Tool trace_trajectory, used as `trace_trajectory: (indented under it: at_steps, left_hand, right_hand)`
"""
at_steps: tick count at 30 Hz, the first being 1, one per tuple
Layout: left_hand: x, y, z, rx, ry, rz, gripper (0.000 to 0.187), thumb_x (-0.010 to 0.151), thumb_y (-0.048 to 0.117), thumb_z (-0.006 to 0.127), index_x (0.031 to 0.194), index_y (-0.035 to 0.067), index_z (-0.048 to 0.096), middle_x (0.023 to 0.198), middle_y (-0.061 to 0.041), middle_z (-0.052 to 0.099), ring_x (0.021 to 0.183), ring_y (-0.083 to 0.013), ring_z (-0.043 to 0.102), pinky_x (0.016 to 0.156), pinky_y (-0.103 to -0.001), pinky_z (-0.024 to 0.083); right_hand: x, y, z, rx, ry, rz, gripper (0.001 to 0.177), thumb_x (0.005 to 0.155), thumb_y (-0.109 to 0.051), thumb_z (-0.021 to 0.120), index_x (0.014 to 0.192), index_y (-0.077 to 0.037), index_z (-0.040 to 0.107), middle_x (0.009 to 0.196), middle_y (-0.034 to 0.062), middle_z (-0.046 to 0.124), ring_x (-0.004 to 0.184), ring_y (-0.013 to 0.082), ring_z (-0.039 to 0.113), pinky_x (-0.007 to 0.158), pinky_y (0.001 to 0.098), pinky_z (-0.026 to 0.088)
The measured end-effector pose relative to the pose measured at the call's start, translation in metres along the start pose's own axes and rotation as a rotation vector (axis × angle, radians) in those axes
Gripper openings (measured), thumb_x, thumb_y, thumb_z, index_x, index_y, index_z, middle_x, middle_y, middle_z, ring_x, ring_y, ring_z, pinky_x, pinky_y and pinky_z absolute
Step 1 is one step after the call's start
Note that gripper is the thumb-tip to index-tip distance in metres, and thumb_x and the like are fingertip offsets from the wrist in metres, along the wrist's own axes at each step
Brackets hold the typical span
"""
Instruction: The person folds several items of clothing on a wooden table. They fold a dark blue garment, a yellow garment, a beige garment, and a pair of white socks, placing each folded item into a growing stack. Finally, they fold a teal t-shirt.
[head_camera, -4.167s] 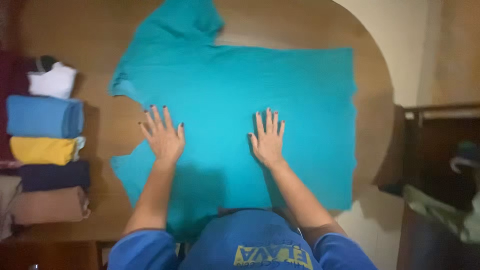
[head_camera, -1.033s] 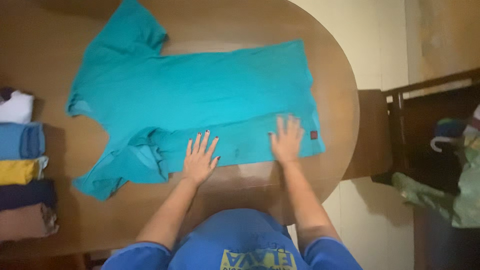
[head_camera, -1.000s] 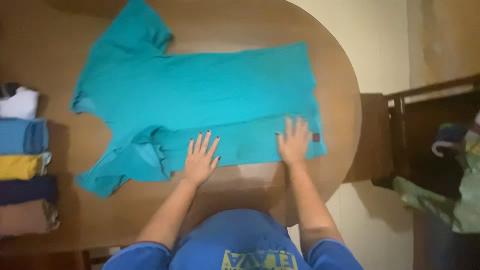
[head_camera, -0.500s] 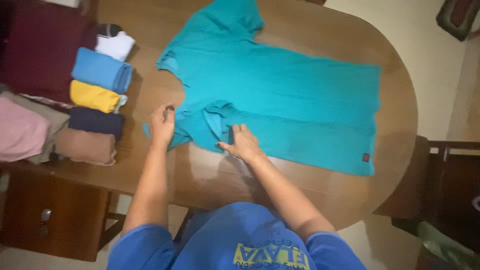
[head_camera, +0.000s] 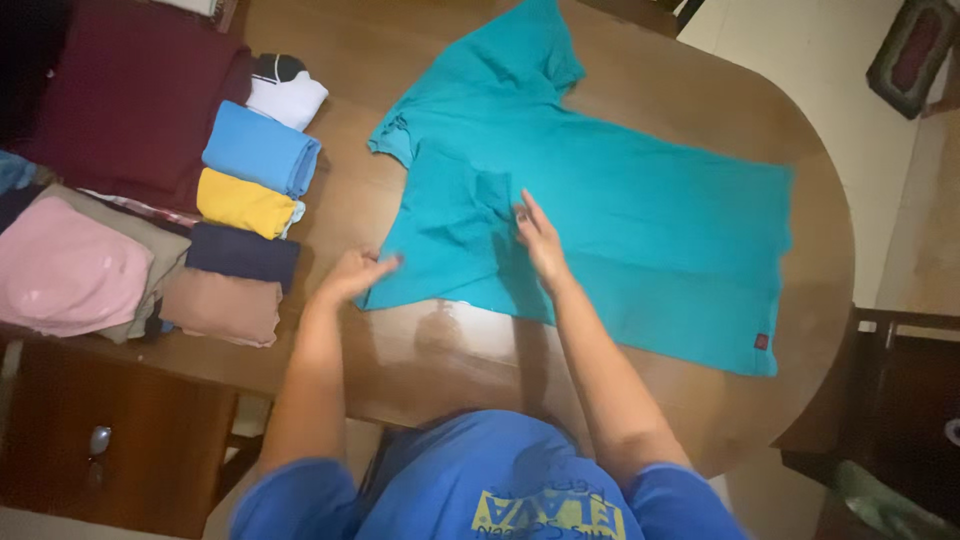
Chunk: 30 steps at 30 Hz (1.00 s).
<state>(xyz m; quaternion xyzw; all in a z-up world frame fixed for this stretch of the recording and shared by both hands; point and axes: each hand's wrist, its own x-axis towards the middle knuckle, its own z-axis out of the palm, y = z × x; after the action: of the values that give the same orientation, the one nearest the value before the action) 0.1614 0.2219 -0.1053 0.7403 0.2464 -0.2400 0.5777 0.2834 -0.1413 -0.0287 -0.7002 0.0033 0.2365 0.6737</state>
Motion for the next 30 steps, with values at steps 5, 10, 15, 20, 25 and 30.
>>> trace_trajectory:
  at_steps: [5,10,15,20,25,30]
  left_hand:
    - [-0.026,0.027,0.016,0.109,0.326,0.373,0.022,0.094,0.016,0.070,0.111,0.002,0.069,0.094,-0.015,0.074,0.087,-0.0232,0.071,0.077,-0.037,0.053]
    - [-0.028,0.059,0.021,0.179,0.608,0.595,0.015,0.101,0.004,0.059,0.113,0.002,0.069,0.100,-0.025,0.068,0.093,-0.0426,0.068,0.078,-0.046,0.053]
    - [-0.039,0.073,0.022,0.334,0.664,0.396,0.022,0.097,0.019,0.069,0.108,0.001,0.063,0.095,-0.024,0.071,0.088,-0.0485,0.067,0.073,-0.055,0.051]
    - [-0.057,0.065,0.023,0.370,0.543,0.260,0.032,0.099,0.025,0.069,0.115,0.002,0.054,0.093,-0.024,0.068,0.083,-0.0464,0.069,0.069,-0.053,0.053]
    - [-0.062,0.046,0.026,0.526,0.760,0.491,0.039,0.098,0.020,0.068,0.130,0.006,0.053,0.112,-0.024,0.066,0.094,-0.0479,0.066,0.072,-0.053,0.053]
    - [-0.055,0.049,0.026,0.668,0.862,0.377,0.034,0.096,0.012,0.067,0.127,0.008,0.056,0.111,-0.021,0.059,0.101,-0.0441,0.060,0.082,-0.053,0.050]
  right_hand:
    - [-0.057,0.024,0.000,-1.001,0.302,-0.322,0.058,0.104,-0.029,0.053,0.158,-0.011,0.039,0.163,0.0206,0.037,0.154,0.0417,0.030,0.125,0.0554,0.027]
    - [-0.087,0.023,0.009,-1.362,0.333,-0.236,0.068,0.099,-0.034,0.057,0.157,-0.005,0.035,0.162,0.0289,0.028,0.150,0.0490,0.021,0.117,0.0634,0.018]
    - [-0.095,0.017,0.015,-1.382,0.319,-0.218,0.070,0.100,-0.037,0.057,0.159,-0.007,0.035,0.165,0.0269,0.023,0.153,0.0469,0.019,0.121,0.0628,0.017]
    - [-0.096,0.016,0.012,-1.353,0.347,-0.257,0.071,0.100,-0.039,0.057,0.159,-0.007,0.034,0.165,0.0278,0.022,0.154,0.0483,0.017,0.121,0.0652,0.015]
    - [-0.097,0.017,0.010,-1.372,0.325,-0.145,0.072,0.098,-0.042,0.058,0.158,-0.010,0.035,0.163,0.0284,0.023,0.151,0.0492,0.017,0.117,0.0675,0.013]
    - [-0.080,0.010,0.008,-1.402,0.431,-0.186,0.053,0.096,-0.030,0.060,0.145,-0.014,0.052,0.151,0.0251,0.044,0.142,0.0450,0.037,0.116,0.0644,0.023]
